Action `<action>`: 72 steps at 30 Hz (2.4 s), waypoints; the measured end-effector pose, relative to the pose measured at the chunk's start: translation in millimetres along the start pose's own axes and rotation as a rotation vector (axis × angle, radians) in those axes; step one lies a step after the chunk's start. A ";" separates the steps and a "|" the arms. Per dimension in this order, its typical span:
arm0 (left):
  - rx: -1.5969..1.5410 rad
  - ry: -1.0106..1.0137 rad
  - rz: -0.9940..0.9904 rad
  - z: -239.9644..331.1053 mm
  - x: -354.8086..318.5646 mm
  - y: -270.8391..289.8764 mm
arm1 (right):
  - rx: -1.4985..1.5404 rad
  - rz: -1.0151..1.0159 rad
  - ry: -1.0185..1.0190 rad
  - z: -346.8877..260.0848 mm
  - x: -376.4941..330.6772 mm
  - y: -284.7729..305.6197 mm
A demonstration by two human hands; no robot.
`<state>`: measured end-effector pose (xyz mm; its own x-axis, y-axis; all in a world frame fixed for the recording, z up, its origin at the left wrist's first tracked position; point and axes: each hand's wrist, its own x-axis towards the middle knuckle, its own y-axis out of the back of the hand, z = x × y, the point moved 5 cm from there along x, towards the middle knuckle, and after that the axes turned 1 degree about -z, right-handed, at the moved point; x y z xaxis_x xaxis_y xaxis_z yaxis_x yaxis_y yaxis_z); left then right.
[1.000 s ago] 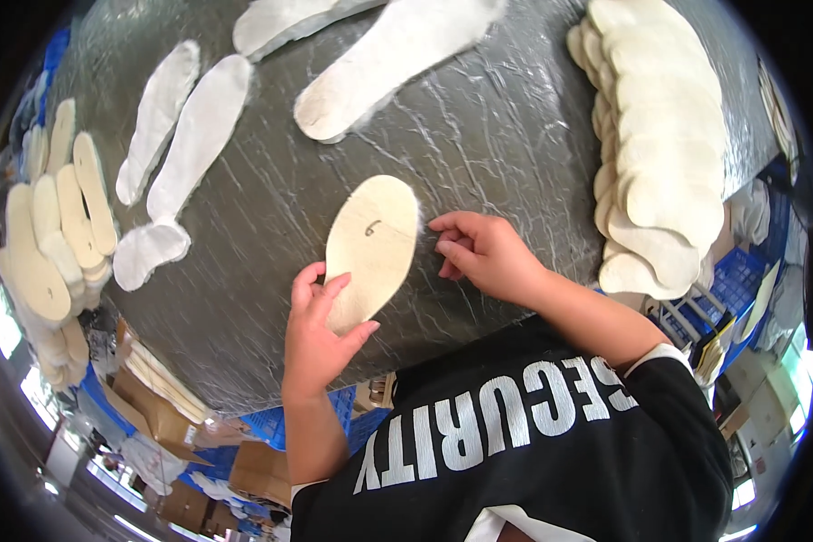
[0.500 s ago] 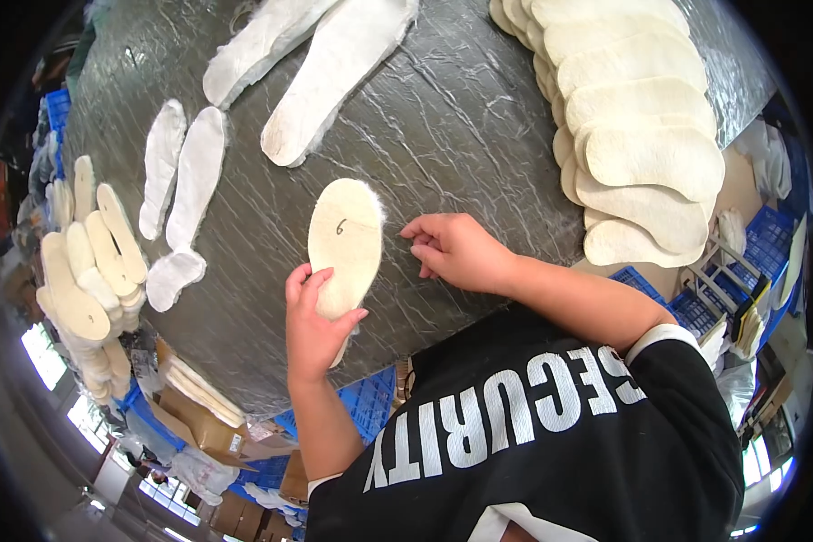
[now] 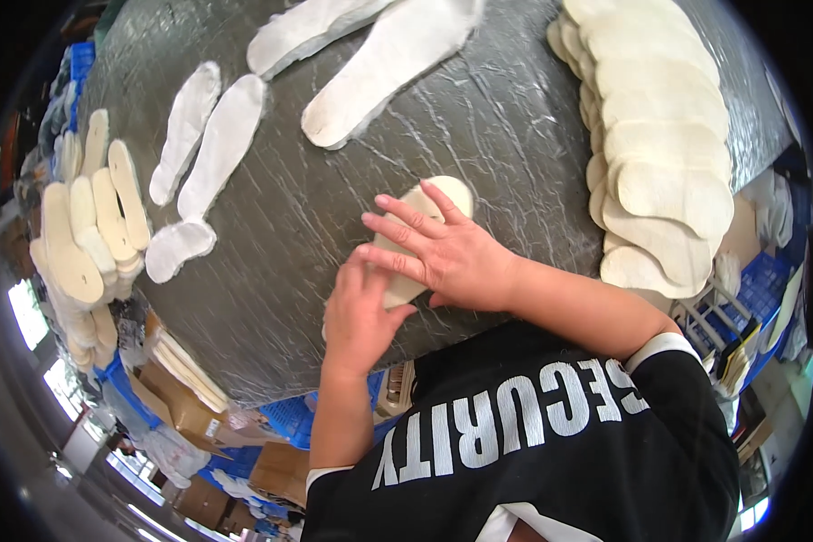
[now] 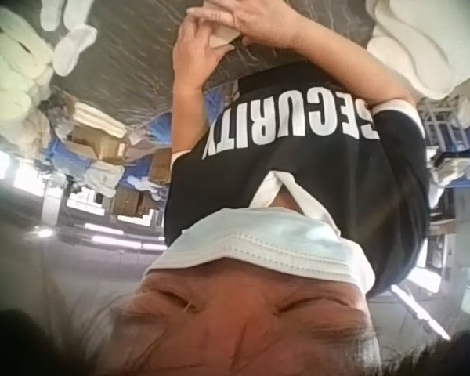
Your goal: Inspecting and separating layered shoe insole components on a factory work table.
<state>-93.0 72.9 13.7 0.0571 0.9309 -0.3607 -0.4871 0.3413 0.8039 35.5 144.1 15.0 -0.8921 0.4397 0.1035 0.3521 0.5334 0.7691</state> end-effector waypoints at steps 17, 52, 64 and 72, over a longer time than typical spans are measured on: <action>-0.474 0.191 0.121 -60.5 -22.4 12.0 | -0.072 -0.304 -0.160 17.8 9.8 -12.9; -0.509 0.235 0.300 -66.8 -20.7 12.8 | -0.082 -0.174 -0.177 17.7 36.8 -31.2; -1.119 0.458 0.495 -85.9 -45.5 -8.4 | 0.379 -0.128 -0.111 -8.4 64.4 -42.0; -1.243 0.653 0.287 -94.7 -44.6 -30.1 | 0.551 -0.169 -0.187 5.6 57.5 -34.7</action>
<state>-163.4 8.9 -39.2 -0.4093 0.6053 -0.6828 -0.8651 -0.4952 0.0796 -26.4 154.9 -9.3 -0.9012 0.4093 -0.1428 0.3493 0.8808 0.3197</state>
